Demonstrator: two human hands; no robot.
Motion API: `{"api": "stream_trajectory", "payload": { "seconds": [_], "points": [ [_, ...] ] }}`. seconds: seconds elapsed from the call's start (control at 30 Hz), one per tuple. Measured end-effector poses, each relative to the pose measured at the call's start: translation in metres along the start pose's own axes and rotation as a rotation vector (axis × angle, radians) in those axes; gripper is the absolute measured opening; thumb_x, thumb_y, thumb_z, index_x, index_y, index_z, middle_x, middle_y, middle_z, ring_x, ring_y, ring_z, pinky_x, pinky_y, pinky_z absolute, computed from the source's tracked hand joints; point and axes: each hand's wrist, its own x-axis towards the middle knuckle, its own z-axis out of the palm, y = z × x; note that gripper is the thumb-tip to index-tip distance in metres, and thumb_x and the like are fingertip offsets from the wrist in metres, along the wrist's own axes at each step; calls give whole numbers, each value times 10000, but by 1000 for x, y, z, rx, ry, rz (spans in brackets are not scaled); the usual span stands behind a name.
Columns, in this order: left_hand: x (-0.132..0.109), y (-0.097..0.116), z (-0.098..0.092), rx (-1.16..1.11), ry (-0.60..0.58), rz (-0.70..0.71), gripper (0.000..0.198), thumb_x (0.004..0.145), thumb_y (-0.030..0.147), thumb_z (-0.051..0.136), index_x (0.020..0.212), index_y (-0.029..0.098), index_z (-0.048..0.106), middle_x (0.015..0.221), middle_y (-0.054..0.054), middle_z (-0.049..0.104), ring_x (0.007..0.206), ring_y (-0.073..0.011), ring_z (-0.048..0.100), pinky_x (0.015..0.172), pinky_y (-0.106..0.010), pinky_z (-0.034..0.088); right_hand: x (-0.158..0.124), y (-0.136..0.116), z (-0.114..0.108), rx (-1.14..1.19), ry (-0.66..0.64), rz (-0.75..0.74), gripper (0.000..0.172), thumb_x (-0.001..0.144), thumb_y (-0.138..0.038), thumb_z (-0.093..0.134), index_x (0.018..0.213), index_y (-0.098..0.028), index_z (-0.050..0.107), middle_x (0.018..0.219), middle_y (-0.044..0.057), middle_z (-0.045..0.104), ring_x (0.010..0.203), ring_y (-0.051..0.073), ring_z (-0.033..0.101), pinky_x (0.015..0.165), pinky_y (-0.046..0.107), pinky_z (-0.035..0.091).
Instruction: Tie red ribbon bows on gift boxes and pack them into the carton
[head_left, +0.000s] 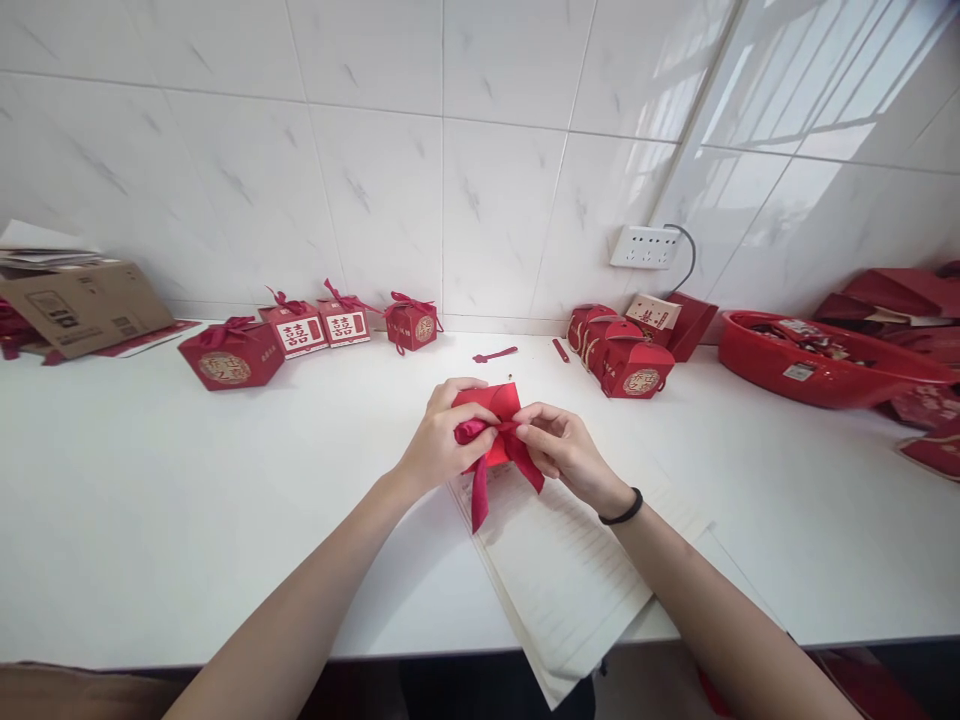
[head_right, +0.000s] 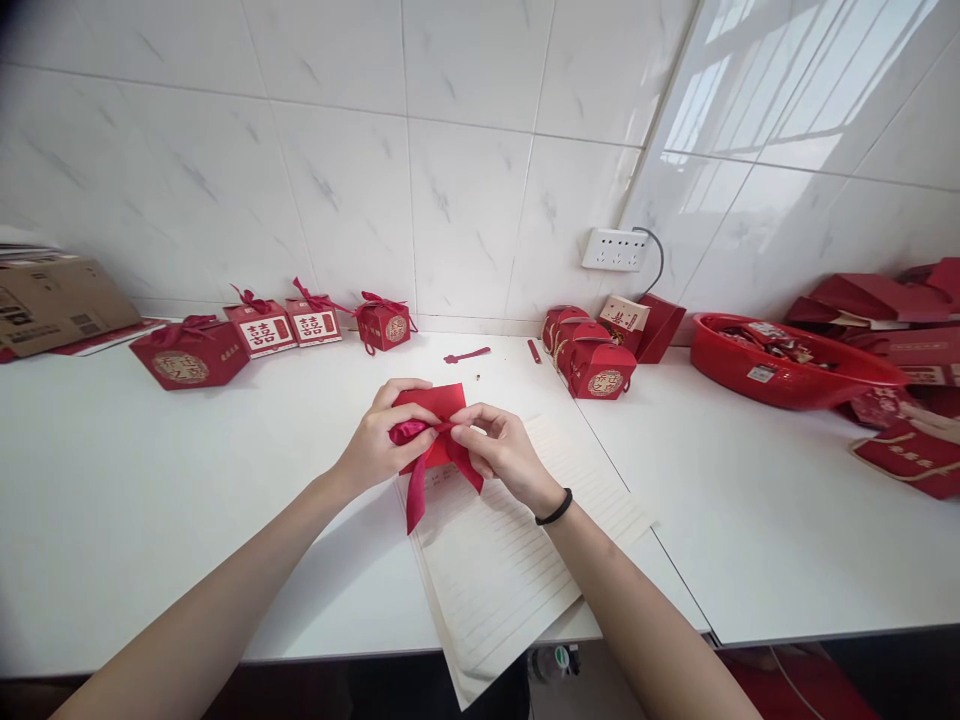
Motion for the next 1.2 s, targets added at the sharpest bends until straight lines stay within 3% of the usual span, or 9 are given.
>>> {"api": "stream_trajectory", "payload": {
  "seconds": [0.13,0.3,0.6,0.83,1.03,1.2],
  "points": [
    [0,1,-1,-23,1,-21,87,771,170,584,777,213,660,1155,-53,511,1132,-214,484,1003,-408,408,1,-4,1,-122,26,31,351,728,-482,685,735,-144,592,529,-29,541,289,35,346,300,187,187],
    [0,2,-1,-41,-13,-34,91,798,212,573,778,216,662,1157,-57,508,1148,-213,472,1019,-412,389,2,-5,0,-106,7,63,374,722,-515,679,756,-155,584,428,-45,493,276,64,380,300,184,169],
    [1,2,-2,-15,-20,-22,113,820,233,564,765,215,662,1141,-55,509,1135,-205,475,1015,-402,381,1,-2,-1,-158,46,-57,359,760,-499,655,811,-146,610,377,-64,440,300,68,387,318,175,201],
    [1,3,-1,-22,-14,7,90,801,213,585,780,206,672,1132,-56,510,1126,-217,475,1010,-404,387,1,-5,0,22,42,14,398,673,-457,744,887,-163,581,614,-29,579,303,37,384,306,171,205],
    [0,2,-1,-21,-23,-21,125,831,236,552,772,207,658,1147,-52,507,1142,-213,468,1014,-402,378,0,-7,-1,-24,20,-7,351,741,-464,687,844,-143,588,381,-94,385,311,40,294,332,166,167],
    [0,2,0,-27,-22,-6,87,814,235,576,784,206,653,1139,-56,511,1133,-214,470,1007,-417,384,2,-5,-4,-84,66,25,414,691,-475,719,891,-137,589,376,-64,459,304,73,382,312,165,151]
  ]
}}
